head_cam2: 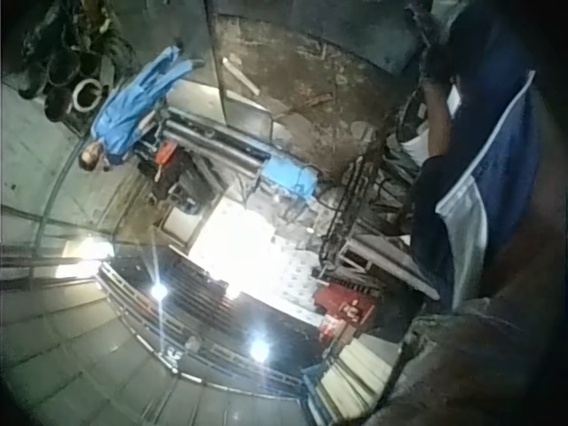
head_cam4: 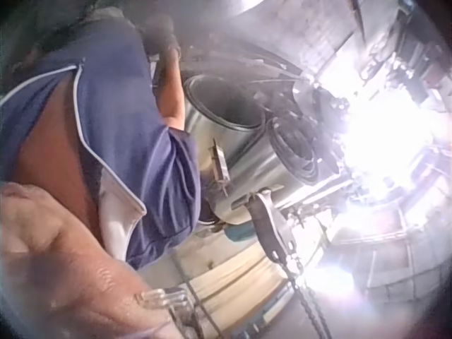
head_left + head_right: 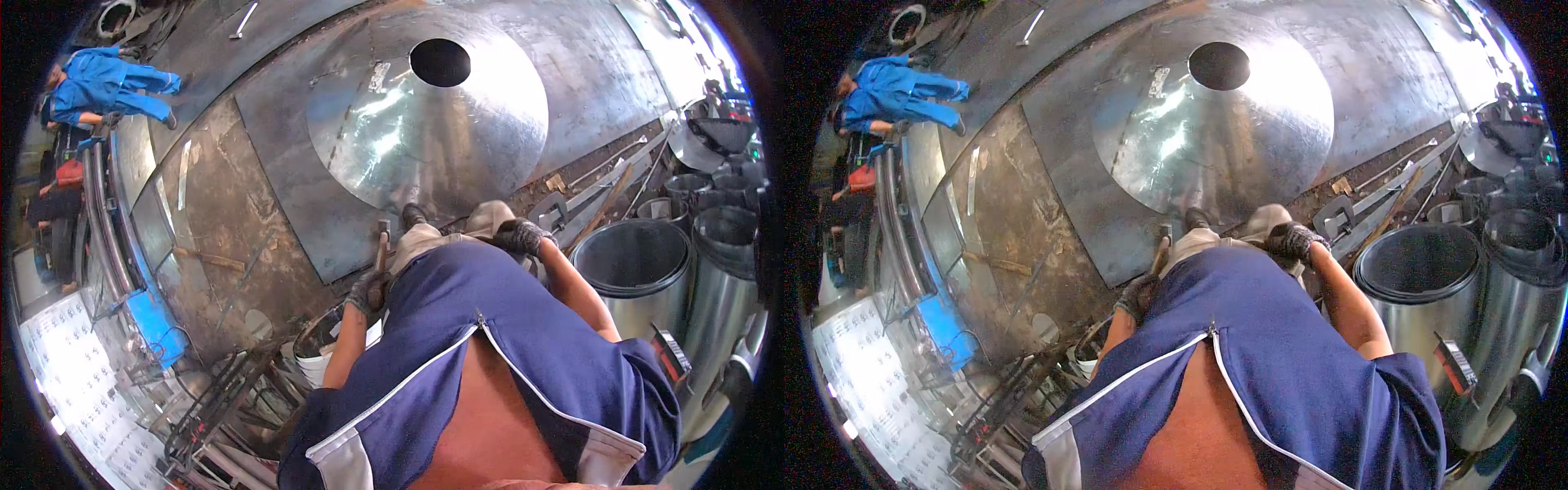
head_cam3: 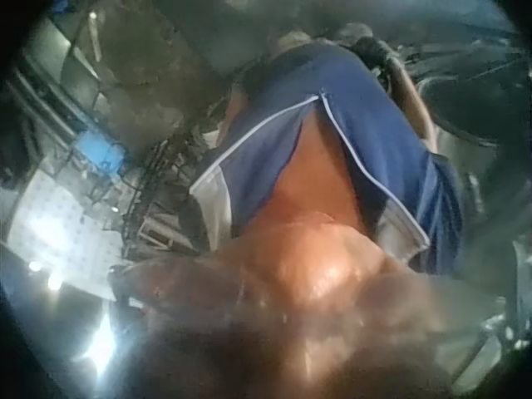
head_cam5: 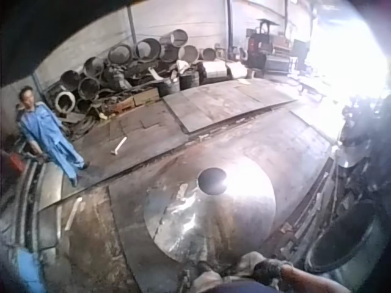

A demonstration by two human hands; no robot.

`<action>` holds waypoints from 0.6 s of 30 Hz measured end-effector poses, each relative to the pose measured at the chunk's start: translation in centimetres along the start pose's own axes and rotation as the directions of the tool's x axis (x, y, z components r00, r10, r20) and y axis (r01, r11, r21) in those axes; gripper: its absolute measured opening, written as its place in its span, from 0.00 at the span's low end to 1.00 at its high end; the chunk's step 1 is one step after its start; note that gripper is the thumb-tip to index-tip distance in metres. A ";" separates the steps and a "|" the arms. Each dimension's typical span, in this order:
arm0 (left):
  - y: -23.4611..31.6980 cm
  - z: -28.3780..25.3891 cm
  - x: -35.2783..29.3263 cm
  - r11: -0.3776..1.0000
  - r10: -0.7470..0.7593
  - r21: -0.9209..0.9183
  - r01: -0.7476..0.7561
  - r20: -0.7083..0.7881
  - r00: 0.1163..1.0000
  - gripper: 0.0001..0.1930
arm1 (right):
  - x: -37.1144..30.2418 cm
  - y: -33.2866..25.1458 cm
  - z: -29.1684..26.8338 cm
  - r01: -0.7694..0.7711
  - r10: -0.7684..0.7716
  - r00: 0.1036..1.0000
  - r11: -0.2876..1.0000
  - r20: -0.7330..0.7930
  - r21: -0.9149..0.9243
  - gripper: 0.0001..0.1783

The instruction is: Hammering a conical metal component onto a larger metal sheet using a sledgehammer.

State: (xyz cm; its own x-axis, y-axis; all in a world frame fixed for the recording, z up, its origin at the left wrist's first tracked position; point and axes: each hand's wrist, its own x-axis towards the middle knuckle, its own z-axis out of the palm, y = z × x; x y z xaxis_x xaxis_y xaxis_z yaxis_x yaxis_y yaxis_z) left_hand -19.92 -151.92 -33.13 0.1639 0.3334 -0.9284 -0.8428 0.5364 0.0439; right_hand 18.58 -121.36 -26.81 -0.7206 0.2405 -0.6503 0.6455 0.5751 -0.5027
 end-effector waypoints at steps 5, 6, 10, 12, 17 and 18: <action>2.7 -0.3 -4.1 0.967 -0.167 0.196 0.162 0.010 0.986 0.11 | 1.0 -2.4 -1.6 -0.196 0.360 0.910 0.809 -0.205 0.554 0.23; 3.1 -0.1 -5.4 0.969 -0.162 0.188 0.159 0.002 0.987 0.12 | 1.3 -3.3 -2.3 -0.222 0.421 0.878 0.780 -0.228 0.585 0.23; 3.5 3.1 -11.4 0.993 -0.091 0.083 0.085 0.070 0.993 0.13 | 4.5 -7.5 -5.6 -0.080 0.173 0.921 0.961 -0.350 0.265 0.25; 4.6 4.7 -15.1 0.990 -0.011 0.142 0.024 -0.092 0.996 0.13 | 7.3 -9.7 -6.6 0.023 0.184 0.963 0.671 -0.196 0.741 0.29; 5.9 8.9 -23.4 0.951 -0.005 0.303 0.063 -0.190 0.982 0.15 | 16.7 -14.5 -5.1 -0.264 0.275 0.944 0.297 0.182 0.918 0.40; 5.9 9.5 -24.9 0.942 0.006 0.332 0.055 -0.181 0.983 0.15 | 18.4 -15.2 -4.2 -0.250 0.276 0.950 0.390 0.146 0.886 0.43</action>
State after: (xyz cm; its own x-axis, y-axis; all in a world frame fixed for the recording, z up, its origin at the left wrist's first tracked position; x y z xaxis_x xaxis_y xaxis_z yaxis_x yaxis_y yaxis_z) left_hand -24.11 -149.65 -6.21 0.0633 0.1908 -0.9796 -0.6146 0.7808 0.1124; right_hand -5.58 -122.39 -28.79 -0.4696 0.2727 -0.8397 0.6557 -0.5291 -0.5386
